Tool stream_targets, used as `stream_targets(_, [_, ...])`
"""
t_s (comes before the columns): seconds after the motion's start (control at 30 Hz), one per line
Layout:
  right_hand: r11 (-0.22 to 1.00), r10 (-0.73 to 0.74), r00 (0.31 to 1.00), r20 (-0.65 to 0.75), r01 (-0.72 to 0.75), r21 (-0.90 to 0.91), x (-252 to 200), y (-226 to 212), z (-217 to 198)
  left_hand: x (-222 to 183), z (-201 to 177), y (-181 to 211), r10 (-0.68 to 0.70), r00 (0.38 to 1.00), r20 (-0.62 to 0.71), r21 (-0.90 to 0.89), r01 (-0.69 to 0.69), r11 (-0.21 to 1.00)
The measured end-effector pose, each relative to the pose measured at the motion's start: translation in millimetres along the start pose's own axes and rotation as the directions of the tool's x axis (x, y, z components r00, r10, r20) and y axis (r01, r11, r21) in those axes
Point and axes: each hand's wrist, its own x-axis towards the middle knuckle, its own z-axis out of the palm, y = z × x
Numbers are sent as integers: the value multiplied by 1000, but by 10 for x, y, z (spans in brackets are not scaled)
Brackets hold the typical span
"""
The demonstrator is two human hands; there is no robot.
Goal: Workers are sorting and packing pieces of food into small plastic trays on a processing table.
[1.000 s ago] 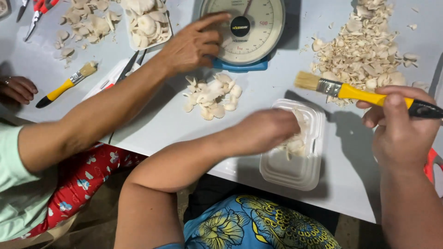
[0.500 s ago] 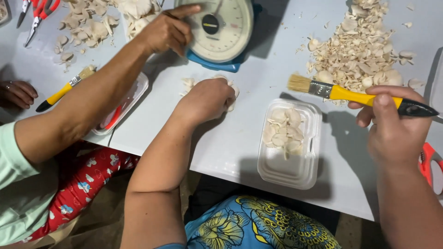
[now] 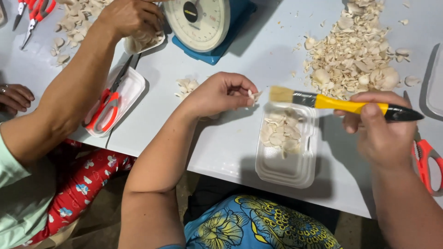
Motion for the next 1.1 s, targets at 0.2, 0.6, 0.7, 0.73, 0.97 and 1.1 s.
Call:
stream_targets(0.2, [999, 45, 987, 152, -47, 12, -56, -114, 117, 44, 74, -36, -55, 987, 151, -235, 90, 968])
stream_targets(0.6, [989, 102, 975, -196, -120, -81, 89, -78, -18, 34, 645, -4, 235, 971, 53, 540, -226, 811])
stream_targets(0.7, [990, 72, 985, -158, -90, -111, 71, -52, -12, 42, 834, -100, 194, 960, 200, 618, -278, 736])
stream_targets(0.73, [990, 71, 985, -154, -89, -111, 75, -49, -10, 33, 825, -92, 195, 961, 197, 618, -276, 736])
stream_targets(0.97, [988, 80, 980, -181, -101, -112, 83, -31, -44, -15, 383, 124, 235, 966, -111, 649, -108, 753])
stream_targets(1.1, [994, 40, 991, -132, -53, -98, 69, -1, -39, 65, -103, -110, 451, 891, -52, 858, -191, 476])
